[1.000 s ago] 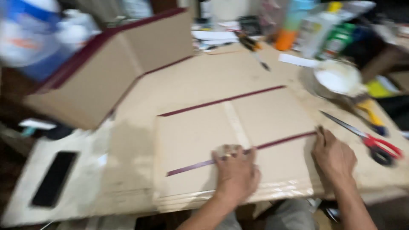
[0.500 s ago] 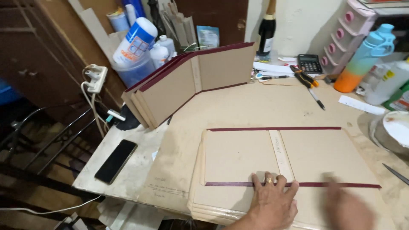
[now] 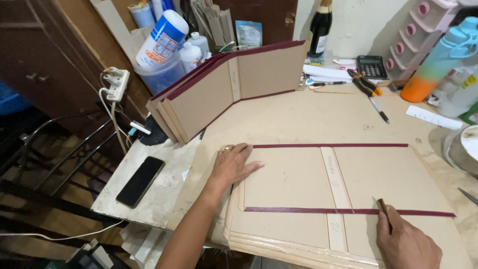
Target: The person stacks several book blocks on a workbench, applies glue to the spines with a brush, and presses maroon paper strips onto the glued spines. The person repeats this process for multiple books, smoothing each strip to adhere it.
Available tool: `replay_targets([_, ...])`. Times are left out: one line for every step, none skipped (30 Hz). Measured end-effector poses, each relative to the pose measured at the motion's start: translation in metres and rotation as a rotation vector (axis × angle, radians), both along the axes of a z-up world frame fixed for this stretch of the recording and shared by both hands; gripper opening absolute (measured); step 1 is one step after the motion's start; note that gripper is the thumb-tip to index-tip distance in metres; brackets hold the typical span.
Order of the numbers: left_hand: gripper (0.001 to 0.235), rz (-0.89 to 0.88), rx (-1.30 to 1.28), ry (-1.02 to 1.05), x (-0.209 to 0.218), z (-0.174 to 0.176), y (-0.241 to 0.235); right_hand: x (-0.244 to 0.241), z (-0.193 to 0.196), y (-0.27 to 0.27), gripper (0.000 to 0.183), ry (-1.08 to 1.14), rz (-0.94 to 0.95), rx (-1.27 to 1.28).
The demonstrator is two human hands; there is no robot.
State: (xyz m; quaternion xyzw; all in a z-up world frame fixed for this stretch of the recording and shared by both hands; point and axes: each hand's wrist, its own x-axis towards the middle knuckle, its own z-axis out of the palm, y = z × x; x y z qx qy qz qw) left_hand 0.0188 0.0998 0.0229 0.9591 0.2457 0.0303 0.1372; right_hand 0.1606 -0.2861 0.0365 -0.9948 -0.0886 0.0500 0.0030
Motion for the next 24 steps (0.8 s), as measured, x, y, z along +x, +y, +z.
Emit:
replay_targets([0.086, 0.002, 0.031, -0.067, 0.0, -0.008, 0.002, -0.002, 0.005, 0.001, 0.038, 0.04, -0.006, 0.013])
replay_targets([0.082, 0.002, 0.061, -0.137, 0.002, -0.016, 0.003, -0.003, 0.011, 0.002, 0.036, 0.076, -0.014, 0.025])
replay_targets([0.082, -0.003, 0.056, -0.136, 0.002, -0.02, 0.008, -0.005, 0.017, 0.006, 0.036, 0.077, -0.02, 0.021])
replay_targets([0.069, -0.044, 0.196, -0.244, 0.002, -0.027, 0.008, -0.008, 0.022, 0.006, 0.036, 0.084, 0.005, 0.067])
replay_targets([0.057, -0.084, 0.334, -0.352, 0.002, -0.035, 0.008, -0.011, 0.027, 0.006, 0.04, 0.09, 0.03, 0.114])
replay_targets([0.057, -0.104, 0.315, -0.348, 0.002, -0.036, 0.008, -0.006, 0.015, 0.004, 0.04, 0.097, 0.007, 0.1])
replay_targets([0.056, -0.135, 0.375, -0.461, 0.003, -0.037, 0.008, -0.002, 0.003, 0.001, 0.038, 0.003, 0.065, 0.128])
replay_targets([0.055, -0.16, 0.437, -0.575, 0.002, -0.037, 0.009, 0.003, -0.01, -0.002, 0.036, -0.094, 0.124, 0.157])
replay_targets([0.055, -0.175, 0.418, -0.573, 0.003, -0.039, 0.004, -0.014, 0.006, 0.007, 0.036, -0.087, 0.106, 0.143])
replay_targets([0.054, -0.134, 0.378, -0.507, 0.003, -0.038, 0.002, -0.029, 0.022, 0.019, 0.041, 0.039, 0.116, 0.147])
replay_targets([0.055, -0.094, 0.338, -0.441, 0.002, -0.037, 0.001, -0.044, 0.038, 0.033, 0.047, 0.165, 0.125, 0.153])
replay_targets([0.055, -0.096, 0.337, -0.438, 0.001, -0.036, -0.001, -0.055, -0.004, 0.042, 0.047, 0.168, 0.123, 0.153])
replay_targets([0.054, -0.081, 0.287, -0.44, 0.001, -0.035, -0.004, -0.066, -0.046, 0.052, 0.061, 0.031, 0.423, 0.274])
replay_targets([0.053, -0.066, 0.241, -0.438, -0.002, -0.033, -0.004, -0.079, -0.089, 0.063, 0.078, -0.117, 0.714, 0.411])
replay_targets([0.053, -0.067, 0.245, -0.431, -0.003, -0.027, -0.005, -0.102, -0.078, 0.09, 0.078, -0.112, 0.713, 0.416])
replay_targets([0.067, -0.022, 0.159, -0.321, -0.003, -0.021, -0.007, -0.124, -0.066, 0.118, 0.083, -0.055, 0.772, 0.448])
replay_targets([0.093, 0.023, 0.073, -0.211, -0.002, -0.014, -0.009, -0.145, -0.054, 0.145, 0.087, 0.003, 0.83, 0.48])
replay_targets([0.093, 0.015, 0.068, -0.211, -0.005, -0.02, -0.006, -0.151, -0.059, 0.158, 0.087, 0.003, 0.822, 0.476])
replay_targets([0.076, -0.033, 0.194, -0.322, -0.007, -0.026, -0.002, -0.155, -0.064, 0.171, 0.079, -0.08, 0.872, 0.393])
replay_targets([0.059, -0.086, 0.315, -0.441, -0.005, -0.032, 0.0, -0.157, -0.069, 0.183, 0.072, -0.167, 0.915, 0.304])
replay_targets([0.059, -0.098, 0.307, -0.449, -0.006, -0.03, 0.002, -0.144, -0.069, 0.172, 0.072, -0.172, 0.901, 0.294])
replay_targets([0.055, -0.126, 0.359, -0.492, -0.005, -0.029, 0.002, -0.132, -0.07, 0.159, 0.077, -0.063, 0.832, 0.253])
replay_targets([0.052, -0.154, 0.411, -0.536, -0.004, -0.029, 0.003, -0.12, -0.07, 0.146, 0.084, 0.045, 0.759, 0.214])
replay_targets([0.052, -0.169, 0.393, -0.55, -0.005, -0.03, 0.003, -0.1, -0.064, 0.123, 0.084, 0.039, 0.739, 0.198])
